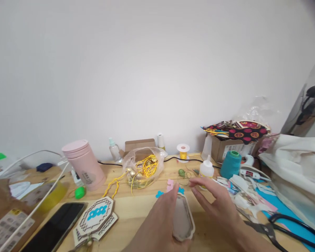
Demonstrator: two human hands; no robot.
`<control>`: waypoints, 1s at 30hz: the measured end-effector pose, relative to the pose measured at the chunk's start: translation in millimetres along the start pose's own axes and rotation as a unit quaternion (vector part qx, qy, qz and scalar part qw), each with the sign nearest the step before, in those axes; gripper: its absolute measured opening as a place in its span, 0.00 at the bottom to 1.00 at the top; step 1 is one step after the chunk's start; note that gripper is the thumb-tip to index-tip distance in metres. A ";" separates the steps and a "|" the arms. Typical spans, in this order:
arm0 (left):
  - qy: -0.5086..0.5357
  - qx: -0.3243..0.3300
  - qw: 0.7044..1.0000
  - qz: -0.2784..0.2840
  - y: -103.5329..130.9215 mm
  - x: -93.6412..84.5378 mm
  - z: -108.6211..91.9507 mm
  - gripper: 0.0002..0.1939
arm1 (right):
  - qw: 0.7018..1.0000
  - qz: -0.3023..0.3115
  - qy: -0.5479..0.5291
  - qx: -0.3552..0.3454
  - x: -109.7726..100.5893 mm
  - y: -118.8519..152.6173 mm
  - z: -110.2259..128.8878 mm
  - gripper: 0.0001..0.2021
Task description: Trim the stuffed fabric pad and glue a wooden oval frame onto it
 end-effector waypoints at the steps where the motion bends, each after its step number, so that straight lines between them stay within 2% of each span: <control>1: -0.012 0.004 1.000 -0.007 -1.3 2.8 1.3 0.50 | 1.000 0.003 -0.003 0.009 1.8 2.9 -2.8 0.08; 9: 0.024 -0.036 0.999 -0.004 2.5 8.8 18.2 0.51 | 0.997 0.059 -0.013 0.046 13.4 9.8 -10.3 0.09; 20: 0.023 -0.058 0.998 0.003 -2.5 10.0 15.6 0.47 | 0.996 0.065 -0.005 0.067 13.5 11.4 -14.2 0.08; 30: 0.031 -0.082 0.996 0.020 -4.4 10.0 15.5 0.48 | 0.986 0.148 0.023 0.077 22.6 14.2 -20.3 0.11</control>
Point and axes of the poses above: each hand's wrist, its own y-axis away from the middle knuckle, its own x-axis out of the palm, z = x × y, the point moved 6 cm from there along -y, towards the middle knuckle, and after that the axes turned 3 degrees about -x, right-handed, at the moved point
